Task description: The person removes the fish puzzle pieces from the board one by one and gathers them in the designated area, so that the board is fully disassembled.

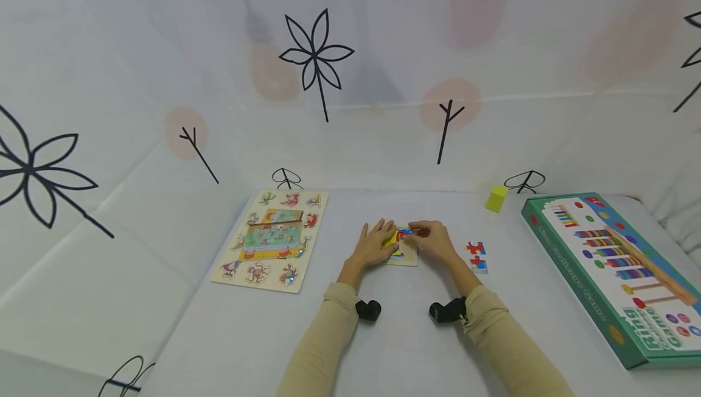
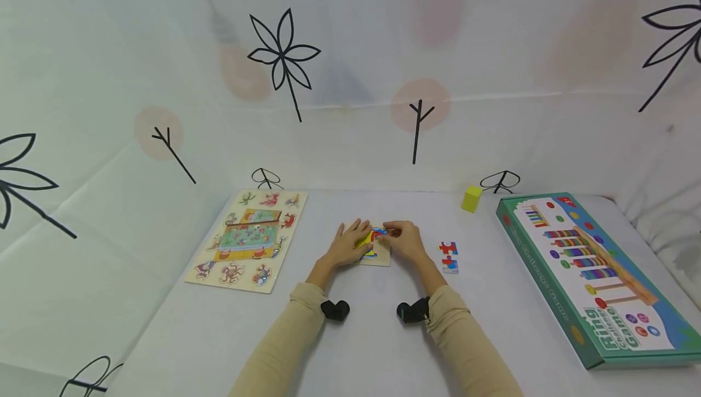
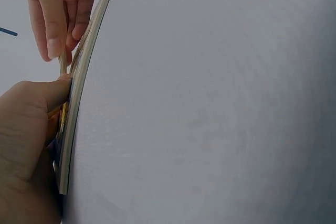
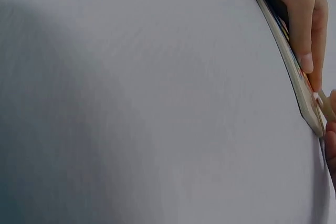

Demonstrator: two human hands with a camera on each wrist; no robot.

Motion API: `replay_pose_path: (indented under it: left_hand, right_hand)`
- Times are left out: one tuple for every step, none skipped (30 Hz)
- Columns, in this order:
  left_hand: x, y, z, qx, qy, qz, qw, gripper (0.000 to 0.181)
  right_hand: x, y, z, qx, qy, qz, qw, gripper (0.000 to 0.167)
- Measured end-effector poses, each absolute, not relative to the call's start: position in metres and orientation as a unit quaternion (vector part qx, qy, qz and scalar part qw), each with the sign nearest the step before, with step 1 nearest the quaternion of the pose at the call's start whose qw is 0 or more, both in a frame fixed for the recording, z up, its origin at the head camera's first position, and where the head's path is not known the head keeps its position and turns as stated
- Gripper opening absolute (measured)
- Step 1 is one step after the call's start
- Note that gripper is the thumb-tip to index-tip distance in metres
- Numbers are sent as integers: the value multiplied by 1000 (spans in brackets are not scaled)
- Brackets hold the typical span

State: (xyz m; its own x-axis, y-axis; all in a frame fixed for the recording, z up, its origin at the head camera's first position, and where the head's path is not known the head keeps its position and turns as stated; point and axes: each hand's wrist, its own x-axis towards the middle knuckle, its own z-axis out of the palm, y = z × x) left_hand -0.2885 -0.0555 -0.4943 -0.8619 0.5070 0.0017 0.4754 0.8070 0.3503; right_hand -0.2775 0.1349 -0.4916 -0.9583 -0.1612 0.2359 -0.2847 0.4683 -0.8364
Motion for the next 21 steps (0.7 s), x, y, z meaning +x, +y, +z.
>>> replay_pose_path:
  left_hand:
    - [-289, -56, -494, 258, 949, 173, 46, 53]
    - [-289, -56, -494, 258, 949, 173, 46, 53]
    - [-289, -56, -495, 258, 949, 174, 45, 53]
    - [-289, -56, -495, 258, 949, 175, 44, 53]
    - [-289, -56, -495, 259, 949, 175, 43, 53]
    - [-289, -56, -495, 259, 949, 175, 43, 53]
    - [-289, -56, -495, 258, 949, 176, 42, 53]
    - [-289, -56, -496, 259, 949, 176, 41, 53]
    - [-289, -56, -496, 258, 949, 177, 42, 54]
    - [-289, -56, -496, 258, 949, 177, 42, 54]
    - [-289, -56, -496, 258, 949, 178, 43, 54]
    - [-289, -56, -496, 259, 949, 178, 43, 54]
    - [-289, -56, -496, 258, 949, 177, 43, 54]
    - [-289, -56, -496, 259, 949, 176, 43, 54]
    - [-289, -56, -496, 259, 949, 176, 43, 54]
    - [-290, -56, -497, 259, 949, 174, 44, 54]
    - [-289, -56, -496, 259, 949, 173, 44, 54]
    - [-289, -56, -496, 258, 949, 172, 44, 54]
    - [-289, -56, -496, 258, 950, 172, 44, 53]
    - [-289, -56, -496, 258, 950, 172, 44, 53]
    - [-289, -56, -496, 258, 950, 172, 45, 53]
  right_hand:
    - [-277, 137, -491, 133, -854, 499, 64, 34]
    - [-276, 140, -490, 135, -853, 500, 65, 35]
    - [-275, 143, -489, 135, -853, 500, 68, 35]
    - [-274, 148, -488, 134, -854, 498, 70, 36]
    - [-274, 153, -488, 133, -854, 497, 74, 36]
    - [-273, 159, -487, 133, -856, 493, 77, 36]
    - [-272, 166, -486, 130, -860, 487, 81, 37]
    - [-271, 174, -484, 127, -862, 483, 83, 37]
    - [-270, 181, -483, 122, -865, 479, 86, 37]
    - [-269, 189, -483, 116, -868, 475, 85, 37]
    - [-267, 197, -481, 109, -870, 473, 84, 37]
    - [-266, 205, -480, 101, -873, 469, 80, 38]
    - [-264, 213, -479, 92, -878, 464, 77, 39]
    - [-262, 220, -479, 86, -879, 463, 72, 40]
    - [-261, 227, -479, 79, -881, 461, 67, 40]
    - [-259, 233, -479, 73, -883, 459, 62, 41]
    - [-257, 239, -479, 69, -885, 456, 58, 42]
    - [-256, 244, -480, 63, -888, 452, 55, 43]
    - [-255, 249, -481, 58, -890, 450, 52, 43]
    - [-254, 253, -483, 53, -891, 448, 50, 44]
    - [-253, 257, -484, 49, -893, 445, 49, 44]
